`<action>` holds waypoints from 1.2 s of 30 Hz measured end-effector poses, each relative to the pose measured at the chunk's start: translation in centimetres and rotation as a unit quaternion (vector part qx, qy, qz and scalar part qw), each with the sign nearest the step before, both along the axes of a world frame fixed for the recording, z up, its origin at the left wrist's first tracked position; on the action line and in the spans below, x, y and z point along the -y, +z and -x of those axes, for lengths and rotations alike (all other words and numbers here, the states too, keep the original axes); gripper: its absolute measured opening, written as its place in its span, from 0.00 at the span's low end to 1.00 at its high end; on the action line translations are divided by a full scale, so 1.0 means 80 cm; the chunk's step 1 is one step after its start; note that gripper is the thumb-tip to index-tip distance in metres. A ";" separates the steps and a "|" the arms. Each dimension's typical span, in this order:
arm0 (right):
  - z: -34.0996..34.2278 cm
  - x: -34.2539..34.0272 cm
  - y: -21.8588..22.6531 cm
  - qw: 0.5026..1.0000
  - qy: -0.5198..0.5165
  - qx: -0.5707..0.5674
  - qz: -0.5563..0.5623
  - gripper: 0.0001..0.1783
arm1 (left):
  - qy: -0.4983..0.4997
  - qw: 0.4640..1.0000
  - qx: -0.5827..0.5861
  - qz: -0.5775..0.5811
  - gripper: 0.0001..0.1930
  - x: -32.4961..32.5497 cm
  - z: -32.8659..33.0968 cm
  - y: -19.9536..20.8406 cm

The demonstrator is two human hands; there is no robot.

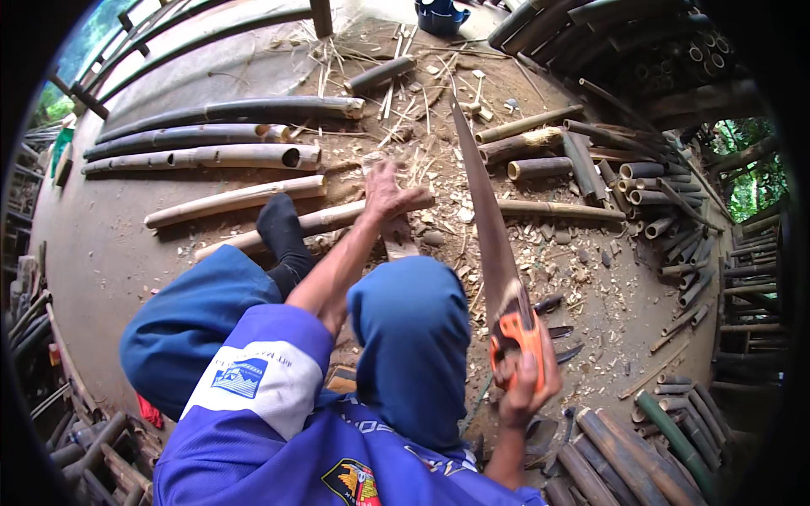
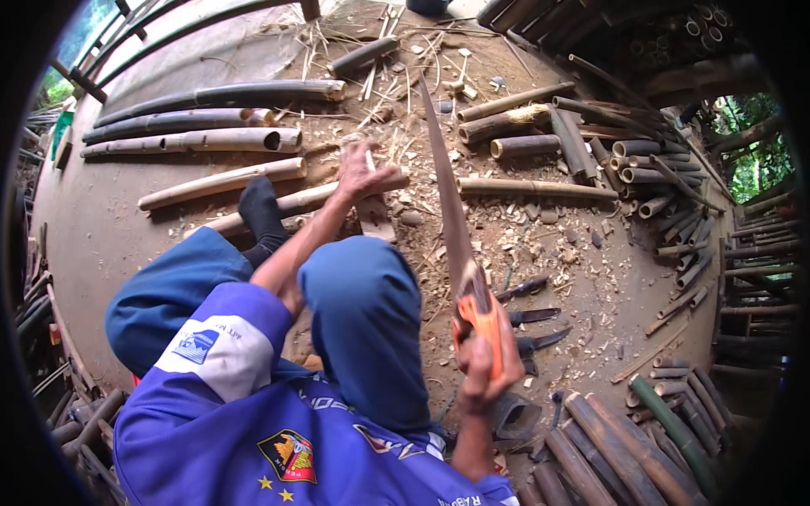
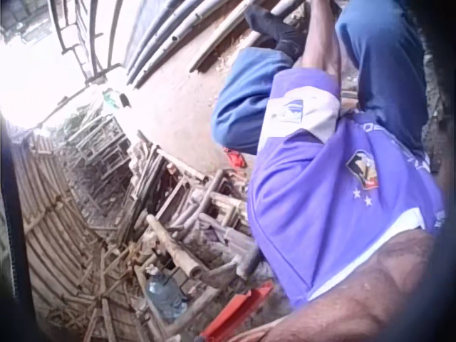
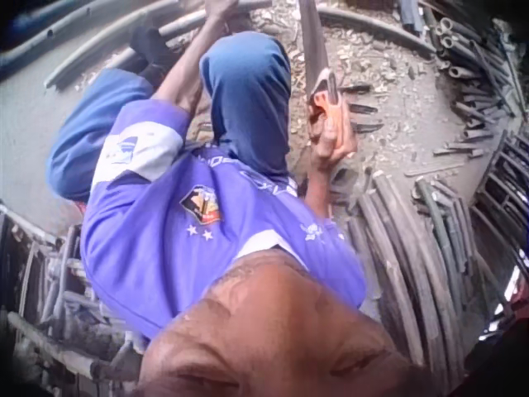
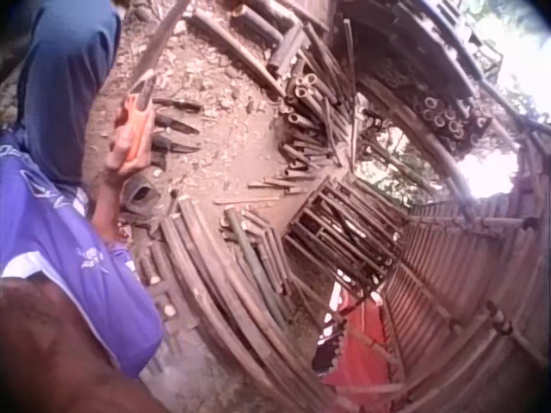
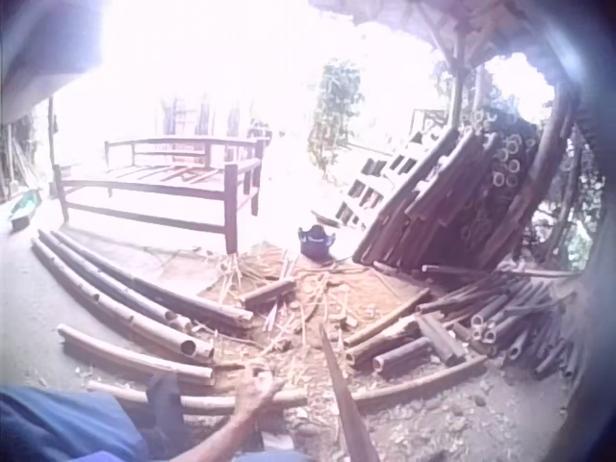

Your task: The person saws a segment of bamboo and then uses a chisel and mallet to split it.

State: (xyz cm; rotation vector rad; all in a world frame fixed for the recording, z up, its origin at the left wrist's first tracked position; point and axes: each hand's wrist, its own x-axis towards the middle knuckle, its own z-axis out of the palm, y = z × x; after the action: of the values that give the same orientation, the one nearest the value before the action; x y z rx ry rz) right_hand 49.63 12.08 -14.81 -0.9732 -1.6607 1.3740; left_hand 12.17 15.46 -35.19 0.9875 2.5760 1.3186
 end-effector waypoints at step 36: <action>-0.095 0.030 -0.023 0.967 0.051 0.245 -0.051 0.31 | -0.102 0.960 -0.012 0.261 0.21 0.181 0.055 0.057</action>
State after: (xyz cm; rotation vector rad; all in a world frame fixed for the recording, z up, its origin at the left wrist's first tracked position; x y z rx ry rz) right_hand 57.22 9.66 -16.66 -1.2517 -2.1498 1.1534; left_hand 7.77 0.95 -30.63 1.1137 2.5402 0.5308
